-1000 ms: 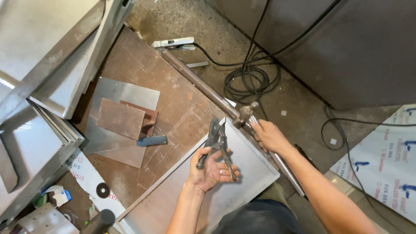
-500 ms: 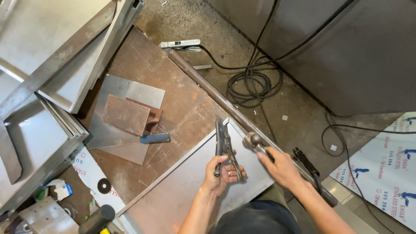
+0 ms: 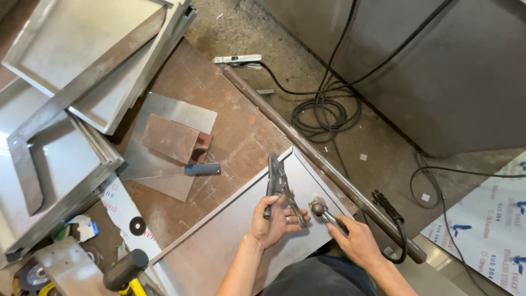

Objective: The person assembles a stainless steel frame on a workbench, clamping the frame edge with locking pliers and tapping it with a ball-peen hammer and rubber mallet to seat the joints. They tack weld the frame with a welding torch, producing sparks, then reposition the frame and continue hammering and clamping the edges.

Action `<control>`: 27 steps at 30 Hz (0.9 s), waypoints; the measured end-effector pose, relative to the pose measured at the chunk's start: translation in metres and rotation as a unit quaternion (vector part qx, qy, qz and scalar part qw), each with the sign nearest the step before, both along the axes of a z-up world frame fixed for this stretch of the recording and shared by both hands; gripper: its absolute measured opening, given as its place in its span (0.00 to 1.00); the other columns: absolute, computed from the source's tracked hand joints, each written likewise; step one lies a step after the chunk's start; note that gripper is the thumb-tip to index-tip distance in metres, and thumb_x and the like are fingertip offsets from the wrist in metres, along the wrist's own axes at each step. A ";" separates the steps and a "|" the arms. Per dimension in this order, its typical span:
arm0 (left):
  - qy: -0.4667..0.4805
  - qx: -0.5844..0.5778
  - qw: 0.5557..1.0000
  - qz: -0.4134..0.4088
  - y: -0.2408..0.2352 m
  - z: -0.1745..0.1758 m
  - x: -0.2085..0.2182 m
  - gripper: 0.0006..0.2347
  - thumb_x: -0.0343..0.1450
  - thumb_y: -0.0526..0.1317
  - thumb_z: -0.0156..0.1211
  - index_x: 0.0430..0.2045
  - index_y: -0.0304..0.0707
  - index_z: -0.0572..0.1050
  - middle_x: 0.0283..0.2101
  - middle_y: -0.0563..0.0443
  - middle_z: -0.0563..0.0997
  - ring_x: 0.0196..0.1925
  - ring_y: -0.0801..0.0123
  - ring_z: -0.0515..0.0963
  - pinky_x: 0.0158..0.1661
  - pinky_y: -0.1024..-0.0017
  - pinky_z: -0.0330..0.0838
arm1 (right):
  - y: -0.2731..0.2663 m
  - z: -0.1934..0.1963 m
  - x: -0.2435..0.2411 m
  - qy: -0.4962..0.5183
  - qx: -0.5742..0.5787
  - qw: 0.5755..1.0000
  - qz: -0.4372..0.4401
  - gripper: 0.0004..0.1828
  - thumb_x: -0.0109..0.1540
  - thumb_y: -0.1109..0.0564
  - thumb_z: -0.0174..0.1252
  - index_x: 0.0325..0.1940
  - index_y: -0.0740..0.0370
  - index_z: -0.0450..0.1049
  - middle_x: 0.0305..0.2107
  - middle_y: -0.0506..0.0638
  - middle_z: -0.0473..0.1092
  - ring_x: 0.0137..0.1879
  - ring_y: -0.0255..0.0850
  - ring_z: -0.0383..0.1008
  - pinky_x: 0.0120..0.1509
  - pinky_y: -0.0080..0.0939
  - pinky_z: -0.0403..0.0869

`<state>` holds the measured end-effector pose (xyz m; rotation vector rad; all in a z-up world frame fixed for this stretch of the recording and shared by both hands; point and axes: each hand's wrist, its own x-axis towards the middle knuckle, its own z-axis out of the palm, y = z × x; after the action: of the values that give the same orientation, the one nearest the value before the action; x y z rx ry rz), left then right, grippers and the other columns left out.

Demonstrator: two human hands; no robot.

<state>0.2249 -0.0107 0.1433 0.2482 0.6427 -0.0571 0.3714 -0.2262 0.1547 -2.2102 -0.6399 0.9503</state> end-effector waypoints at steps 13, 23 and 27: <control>-0.054 0.018 0.995 -0.076 0.012 -0.032 -0.083 0.34 0.64 0.43 0.57 0.69 0.37 0.58 0.55 0.25 0.77 0.61 0.38 0.77 0.61 0.44 0.69 | 0.013 -0.033 -0.020 -0.085 0.107 0.987 0.084 0.17 0.57 0.48 0.67 0.43 0.60 0.80 0.31 0.59 0.78 0.39 0.58 0.78 0.43 0.52 0.75; -0.122 -0.023 0.990 -0.068 0.009 0.019 -0.053 0.35 0.60 0.48 0.54 0.66 0.42 0.60 0.58 0.24 0.73 0.61 0.39 0.75 0.60 0.44 0.71 | 0.005 -0.046 -0.019 0.025 0.016 0.998 0.050 0.20 0.57 0.45 0.66 0.44 0.62 0.79 0.23 0.57 0.74 0.31 0.49 0.75 0.38 0.47 0.71; -0.116 -0.051 0.990 -0.057 0.008 0.017 -0.053 0.33 0.61 0.47 0.53 0.65 0.38 0.60 0.56 0.22 0.74 0.59 0.38 0.76 0.60 0.43 0.72 | -0.001 -0.040 -0.008 0.072 -0.020 0.997 0.007 0.22 0.58 0.45 0.66 0.42 0.67 0.77 0.20 0.54 0.72 0.28 0.41 0.69 0.34 0.44 0.69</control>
<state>0.1721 -0.0027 0.1606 0.1892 0.3934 -0.1682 0.3637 -0.2274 0.1144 -2.1521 -0.5744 1.1262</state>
